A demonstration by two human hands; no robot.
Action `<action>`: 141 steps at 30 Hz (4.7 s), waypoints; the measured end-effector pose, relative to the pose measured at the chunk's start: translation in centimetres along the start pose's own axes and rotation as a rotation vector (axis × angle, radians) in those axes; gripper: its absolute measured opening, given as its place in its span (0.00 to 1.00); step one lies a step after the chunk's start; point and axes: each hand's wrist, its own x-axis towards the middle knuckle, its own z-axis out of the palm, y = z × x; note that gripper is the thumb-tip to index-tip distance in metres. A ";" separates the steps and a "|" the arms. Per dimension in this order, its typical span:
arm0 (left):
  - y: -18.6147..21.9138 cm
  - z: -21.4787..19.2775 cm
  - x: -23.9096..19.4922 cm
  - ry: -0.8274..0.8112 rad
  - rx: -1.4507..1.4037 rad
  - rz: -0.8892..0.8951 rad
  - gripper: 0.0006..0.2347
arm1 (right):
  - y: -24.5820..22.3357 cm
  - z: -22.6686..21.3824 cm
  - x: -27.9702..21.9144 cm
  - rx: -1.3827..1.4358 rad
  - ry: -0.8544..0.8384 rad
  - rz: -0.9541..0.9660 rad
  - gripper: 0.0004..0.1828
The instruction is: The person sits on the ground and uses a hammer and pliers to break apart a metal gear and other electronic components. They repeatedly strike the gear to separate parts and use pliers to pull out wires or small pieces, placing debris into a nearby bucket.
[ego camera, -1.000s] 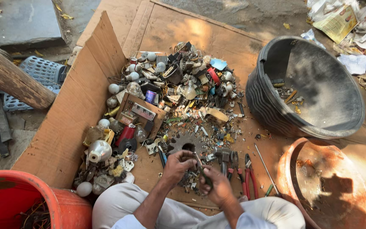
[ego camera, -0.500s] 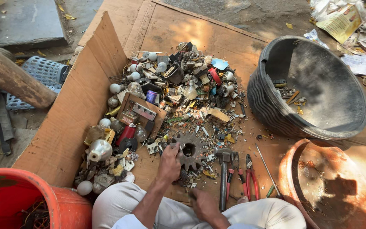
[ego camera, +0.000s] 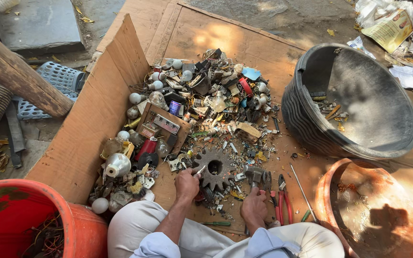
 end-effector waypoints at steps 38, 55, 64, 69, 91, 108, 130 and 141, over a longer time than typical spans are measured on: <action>0.5 0.5 -0.5 -0.041 0.198 0.149 0.05 | -6.2 -4.0 -6.8 0.387 0.082 -0.747 0.20; -0.5 1.7 0.5 -0.007 0.239 0.226 0.04 | -5.6 -5.2 -7.1 0.447 -0.023 -0.502 0.24; 1.2 -0.2 -0.6 -0.084 0.194 0.106 0.06 | -5.3 -2.8 -6.2 0.618 -0.088 -0.478 0.20; 2.6 -1.5 -0.7 0.021 0.066 0.031 0.09 | -3.1 -1.9 -5.8 1.099 -0.332 -0.159 0.17; -0.4 1.6 0.1 0.042 0.202 0.257 0.05 | -4.3 -5.0 -7.0 0.446 -0.153 -0.504 0.20; -0.5 1.6 0.1 0.112 0.220 0.300 0.04 | -7.1 -7.5 -9.3 0.360 -0.031 -0.535 0.24; 2.3 -0.3 -0.6 -0.283 -0.629 0.113 0.13 | 0.9 0.5 0.6 1.387 -0.423 0.347 0.11; 2.0 -0.4 -2.2 -0.384 -0.724 0.418 0.11 | -0.1 -0.1 -2.2 0.392 0.357 -0.385 0.27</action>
